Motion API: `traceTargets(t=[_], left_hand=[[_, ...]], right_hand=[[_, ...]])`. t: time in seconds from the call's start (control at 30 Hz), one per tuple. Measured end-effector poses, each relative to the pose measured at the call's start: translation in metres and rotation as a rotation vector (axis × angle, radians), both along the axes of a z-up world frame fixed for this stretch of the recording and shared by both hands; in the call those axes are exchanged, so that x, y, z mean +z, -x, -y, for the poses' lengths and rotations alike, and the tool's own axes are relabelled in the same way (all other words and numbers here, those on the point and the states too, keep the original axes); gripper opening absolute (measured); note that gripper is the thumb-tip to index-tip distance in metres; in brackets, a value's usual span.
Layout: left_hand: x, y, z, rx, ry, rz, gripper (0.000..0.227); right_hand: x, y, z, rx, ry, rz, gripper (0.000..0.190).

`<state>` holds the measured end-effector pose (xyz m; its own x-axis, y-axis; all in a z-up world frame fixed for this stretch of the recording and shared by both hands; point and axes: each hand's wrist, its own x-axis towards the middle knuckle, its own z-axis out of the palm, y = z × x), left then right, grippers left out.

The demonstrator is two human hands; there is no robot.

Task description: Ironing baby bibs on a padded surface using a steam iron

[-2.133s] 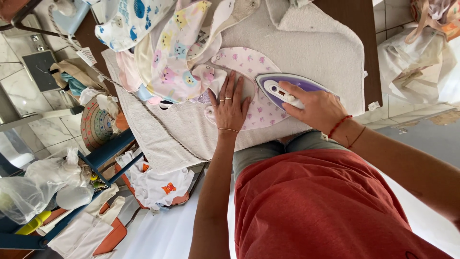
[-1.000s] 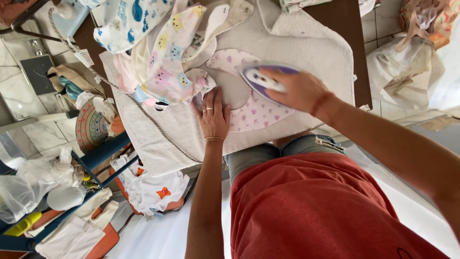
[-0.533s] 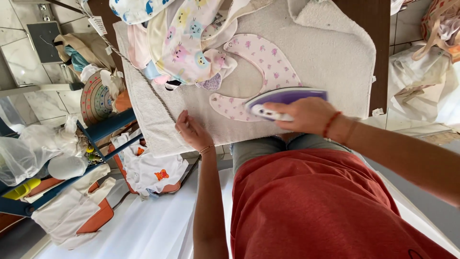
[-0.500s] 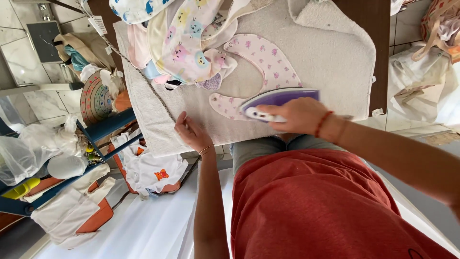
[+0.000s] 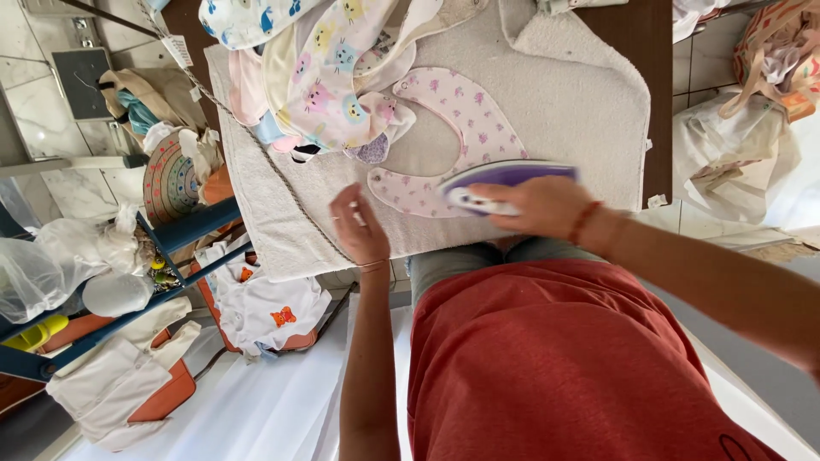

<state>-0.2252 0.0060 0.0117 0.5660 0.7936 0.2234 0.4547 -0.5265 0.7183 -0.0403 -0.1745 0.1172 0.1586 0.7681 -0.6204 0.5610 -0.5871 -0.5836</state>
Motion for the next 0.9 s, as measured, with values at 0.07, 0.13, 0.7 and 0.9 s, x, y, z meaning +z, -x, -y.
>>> traceTargets(t=[0.07, 0.13, 0.7, 0.9], left_hand=[[-0.017, -0.001, 0.012, -0.175, -0.084, -0.030, 0.016], [-0.030, -0.007, 0.031, -0.349, -0.172, -0.059, 0.016], [-0.039, -0.069, 0.094, -0.648, 0.076, -0.111, 0.021], [0.062, -0.080, 0.088, -0.581, 0.242, 0.065, 0.016]], right_hand=[[-0.005, -0.012, 0.032, -0.122, 0.008, 0.084, 0.050], [-0.009, -0.028, 0.059, -0.246, 0.015, 0.168, 0.050], [-0.017, 0.015, 0.057, -1.064, 0.081, -0.155, 0.052], [-0.049, -0.004, -0.017, -0.955, -0.121, -0.327, 0.054]])
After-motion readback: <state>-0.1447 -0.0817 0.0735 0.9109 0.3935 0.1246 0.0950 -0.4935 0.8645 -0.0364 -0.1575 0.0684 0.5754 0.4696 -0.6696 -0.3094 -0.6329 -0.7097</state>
